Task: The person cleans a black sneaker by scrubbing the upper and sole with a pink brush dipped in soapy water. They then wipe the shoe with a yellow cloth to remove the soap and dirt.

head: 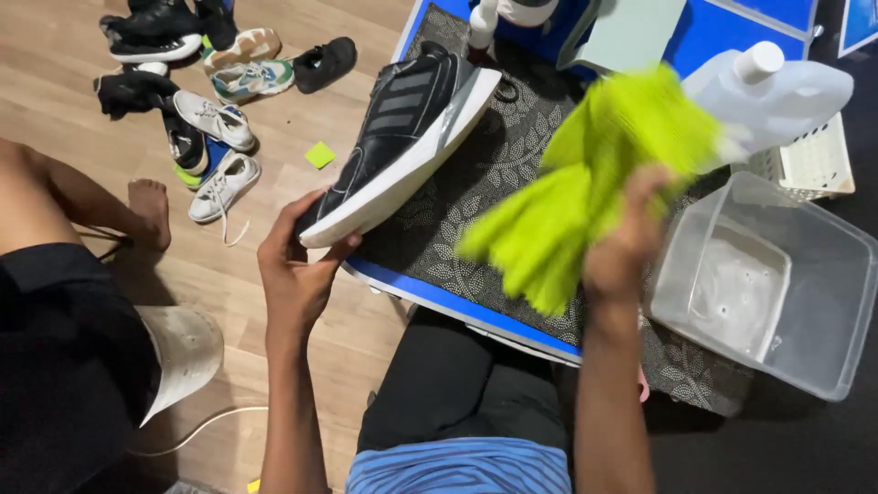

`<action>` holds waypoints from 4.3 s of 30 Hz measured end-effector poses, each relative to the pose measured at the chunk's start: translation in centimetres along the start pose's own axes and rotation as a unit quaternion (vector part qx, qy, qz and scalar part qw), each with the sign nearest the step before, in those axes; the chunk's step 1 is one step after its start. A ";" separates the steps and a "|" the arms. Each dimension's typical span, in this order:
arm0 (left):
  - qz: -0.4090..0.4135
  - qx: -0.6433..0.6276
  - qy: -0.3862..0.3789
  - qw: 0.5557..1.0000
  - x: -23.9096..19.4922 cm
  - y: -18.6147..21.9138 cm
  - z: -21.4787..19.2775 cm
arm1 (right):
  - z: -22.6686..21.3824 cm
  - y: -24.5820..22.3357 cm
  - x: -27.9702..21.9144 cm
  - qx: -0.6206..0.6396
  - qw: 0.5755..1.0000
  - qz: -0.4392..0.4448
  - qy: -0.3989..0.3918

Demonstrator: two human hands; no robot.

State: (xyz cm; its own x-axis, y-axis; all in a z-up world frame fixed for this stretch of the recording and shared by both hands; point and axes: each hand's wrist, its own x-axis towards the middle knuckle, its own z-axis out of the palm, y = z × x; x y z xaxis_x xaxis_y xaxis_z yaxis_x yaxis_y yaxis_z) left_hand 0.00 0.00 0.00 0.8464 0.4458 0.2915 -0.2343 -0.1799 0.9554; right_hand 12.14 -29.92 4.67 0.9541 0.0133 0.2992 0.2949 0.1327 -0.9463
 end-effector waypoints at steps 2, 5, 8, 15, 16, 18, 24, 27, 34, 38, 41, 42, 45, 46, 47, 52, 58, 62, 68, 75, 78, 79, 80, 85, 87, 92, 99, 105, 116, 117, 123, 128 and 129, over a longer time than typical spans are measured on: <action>0.001 -0.002 -0.007 1.000 0.3 0.6 0.0 | 2.6 2.4 3.3 -0.104 0.994 -0.041 0.002; 0.001 -0.002 -0.019 1.000 0.4 2.1 0.3 | 6.6 4.4 4.4 -0.290 0.951 -0.078 -0.079; -0.004 -0.002 -0.020 1.000 0.6 2.1 0.2 | 9.2 3.8 2.3 -0.415 0.892 -0.093 -0.157; 0.015 0.008 -0.029 0.999 0.3 3.5 0.9 | 12.3 0.5 -5.1 -0.360 0.911 -0.099 -0.176; 0.011 0.011 -0.029 0.999 0.0 3.6 0.8 | 12.3 0.7 -5.6 -0.359 0.911 -0.095 -0.178; 0.032 0.021 -0.026 0.999 -0.2 3.5 1.0 | 12.2 1.0 -6.4 -0.283 0.936 -0.131 -0.163; 0.012 0.020 -0.021 1.000 -0.8 1.9 -0.1 | 14.3 -2.3 -11.2 -0.231 0.891 -0.215 -0.325; 0.025 0.017 -0.046 0.998 -0.3 2.0 -0.8 | 11.6 -5.2 -12.5 -0.086 0.884 -0.061 -0.455; 0.042 -0.011 -0.079 0.996 -0.5 2.0 -1.2 | 1.1 -7.6 -17.6 0.309 0.788 0.211 -0.489; 0.077 0.012 -0.059 0.995 -1.0 4.1 -2.0 | -1.5 -4.6 -17.6 0.536 0.816 0.212 -0.040; 0.152 0.092 0.020 0.984 -2.4 6.8 -0.7 | -10.4 5.3 -27.2 0.463 0.856 0.232 -0.001; 0.198 0.094 0.042 0.975 -3.2 7.6 -0.1 | -14.5 6.9 -32.4 0.437 0.867 0.240 0.014; 0.168 0.050 -0.213 0.961 -5.4 9.5 1.2 | -11.0 -2.3 -23.0 0.350 0.897 0.265 0.060; 0.169 0.050 -0.213 0.961 -5.1 9.8 2.2 | -12.6 -0.7 -23.1 0.350 0.897 0.264 0.061; 0.118 0.029 -0.325 0.938 -4.9 10.1 3.1 | -14.2 0.9 -23.4 0.356 0.913 0.166 0.106; 0.019 0.000 -0.510 0.860 -3.6 7.3 6.5 | -13.5 0.1 -17.9 0.452 0.878 0.127 0.095; -0.067 -0.166 -0.539 0.823 -2.6 8.6 10.6 | -12.4 -0.9 -15.4 0.563 0.814 0.142 -0.034; -0.074 -0.215 -0.608 0.760 -2.2 10.4 12.8 | -9.4 -2.4 -15.1 0.587 0.737 0.190 -0.277; -0.033 -0.141 -0.656 0.740 -2.6 10.1 10.9 | -9.8 -4.9 -16.3 0.500 0.798 0.213 -0.262; 0.020 0.199 -0.345 0.917 2.6 11.8 5.4 | -9.0 -4.6 -13.1 -0.069 0.907 0.373 0.182; 0.088 0.309 -0.275 0.906 5.6 11.8 8.5 | -5.1 -3.4 -7.2 0.049 0.955 0.270 0.117; 0.087 0.309 -0.276 0.906 5.9 11.2 9.6 | -5.0 -2.1 -5.9 0.049 0.954 0.270 0.118; 0.151 0.361 -0.228 0.892 6.2 10.6 10.7 | -5.0 -0.8 -4.6 -0.064 0.957 0.268 0.091; 0.266 0.476 -0.146 0.825 7.9 7.3 14.4 | -4.1 2.8 -0.2 -0.400 0.899 0.173 0.046; 0.290 0.560 -0.179 0.755 8.5 6.3 15.2 | -2.7 2.1 0.1 -0.477 0.873 0.095 0.039; 0.327 0.608 -0.164 0.705 9.1 3.1 16.3 | -4.4 4.6 0.8 -0.622 0.776 0.079 0.061; 0.390 0.476 -0.198 0.763 2.2 3.4 12.6 | -2.4 0.2 -0.6 -0.617 0.772 0.152 0.016; 0.270 0.300 -0.149 0.903 -5.9 2.9 4.8 | 0.6 -6.9 -6.4 -0.550 0.832 0.074 0.013; 0.021 0.205 0.019 0.978 -2.7 1.9 1.1 | -8.2 -3.0 -19.3 -0.645 0.761 -0.026 0.062; -0.007 0.186 0.046 0.981 -2.3 0.7 1.4 | -9.1 -2.4 -19.6 -0.667 0.741 -0.048 0.063; 0.123 0.161 0.003 0.979 -2.3 3.7 3.2 | -11.5 -1.9 -22.0 -0.689 0.720 0.036 0.076; 0.178 0.118 -0.003 0.977 -3.0 4.1 4.3 | -12.6 -3.4 -21.8 -0.671 0.737 0.076 0.043; 0.182 0.105 0.000 0.978 -3.3 4.5 4.6 | -12.9 -3.9 -22.1 -0.667 0.738 0.088 0.043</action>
State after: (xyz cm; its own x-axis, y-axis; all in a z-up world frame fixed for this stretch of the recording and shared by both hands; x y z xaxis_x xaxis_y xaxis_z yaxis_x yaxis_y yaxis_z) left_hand -1.65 -6.36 3.09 0.7252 0.3180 0.6106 -0.4169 -0.5029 0.7571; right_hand -9.37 -43.56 0.17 0.9666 -0.1571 0.2023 -0.1004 -0.9591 -0.2648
